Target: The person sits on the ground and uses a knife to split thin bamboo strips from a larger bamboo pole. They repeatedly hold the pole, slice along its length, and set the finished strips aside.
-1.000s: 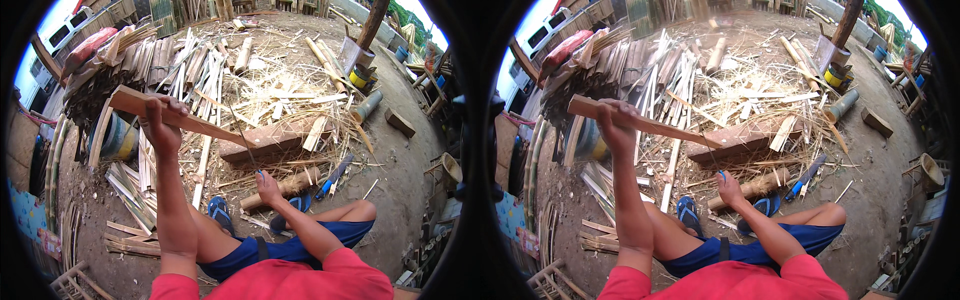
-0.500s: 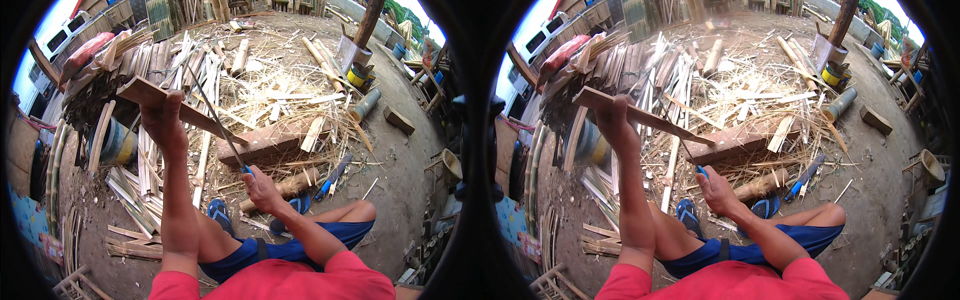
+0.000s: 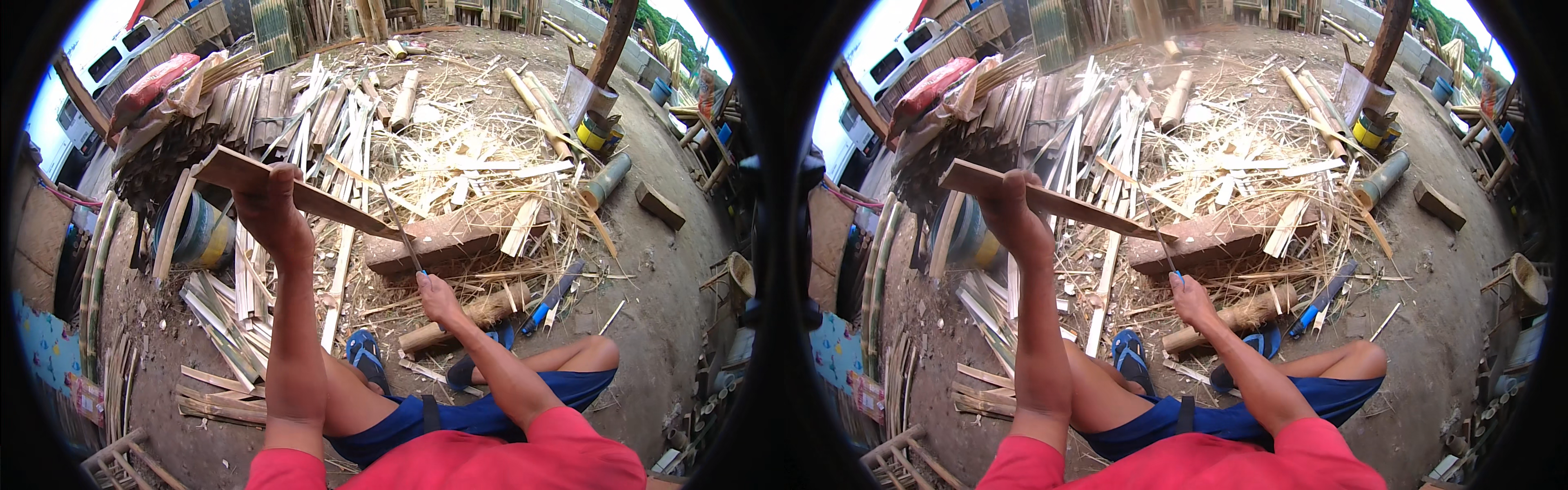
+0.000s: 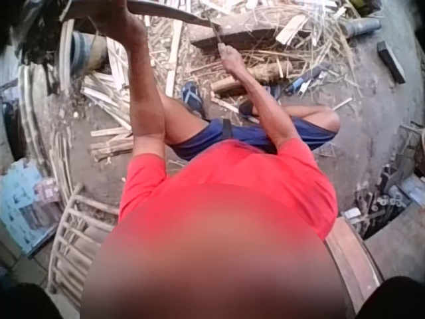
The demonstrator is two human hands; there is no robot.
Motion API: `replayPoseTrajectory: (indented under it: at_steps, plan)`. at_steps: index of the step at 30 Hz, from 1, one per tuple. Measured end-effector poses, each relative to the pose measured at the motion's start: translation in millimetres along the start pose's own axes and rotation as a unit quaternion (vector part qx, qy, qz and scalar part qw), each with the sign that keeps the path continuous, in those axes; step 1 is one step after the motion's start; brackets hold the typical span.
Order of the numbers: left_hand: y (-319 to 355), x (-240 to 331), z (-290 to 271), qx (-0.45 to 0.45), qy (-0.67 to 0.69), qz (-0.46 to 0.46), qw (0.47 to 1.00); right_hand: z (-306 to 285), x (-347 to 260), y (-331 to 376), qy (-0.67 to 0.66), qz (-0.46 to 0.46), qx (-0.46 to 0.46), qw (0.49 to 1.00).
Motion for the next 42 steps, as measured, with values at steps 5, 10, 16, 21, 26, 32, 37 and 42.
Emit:
replayPoseTrajectory:
  at_steps: [5, 10, 16, 21, 26, 32, 37, 42]
  plan:
    - [9.6, -17.6, 12.6, -0.055, 0.02, -0.03, 0.998, 15.3, 16.7, 7.5, -0.025, -0.205, 0.001, 0.978]
    - [7.6, -32.6, 7.5, -0.024, 0.068, -0.038, 0.997, 25.6, 78.4, -49.0, 0.03, -0.031, 0.071, 0.997]
    - [7.7, -42.9, 17.6, -0.115, 0.195, -0.044, 0.973, -5.5, 47.7, -23.6, 0.014, -0.13, -0.011, 0.991]
    - [12.2, -47.2, 24.8, -0.153, 0.251, -0.071, 0.953, 6.4, 50.0, -9.0, -0.004, -0.161, 0.007, 0.987]
    - [28.2, -79.3, 15.1, -0.128, 0.227, -0.107, 0.959, 11.0, 144.8, -100.0, 0.023, 0.022, -0.01, 0.999]
    - [98.2, -163.6, -13.4, -0.313, -0.008, -0.29, 0.904, 13.0, 213.4, -116.2, -0.144, 0.108, -0.076, 0.981]
    - [69.4, -173.0, -52.6, -0.03, -0.071, -0.283, 0.956, -6.5, 220.8, -92.7, -0.104, 0.077, 0.1, 0.987]
    - [23.9, -126.4, -28.4, -0.07, -0.005, -0.21, 0.975, -8.1, 214.4, -75.3, -0.122, 0.11, 0.011, 0.986]
Point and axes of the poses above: each hand's wrist, its own y-axis away from the middle knuckle, its own z-axis out of the palm, x = y × z, the point moved 6 cm from there along -y, towards the middle knuckle, and after that the axes turned 14 degrees about z, right-handed, at the moved point
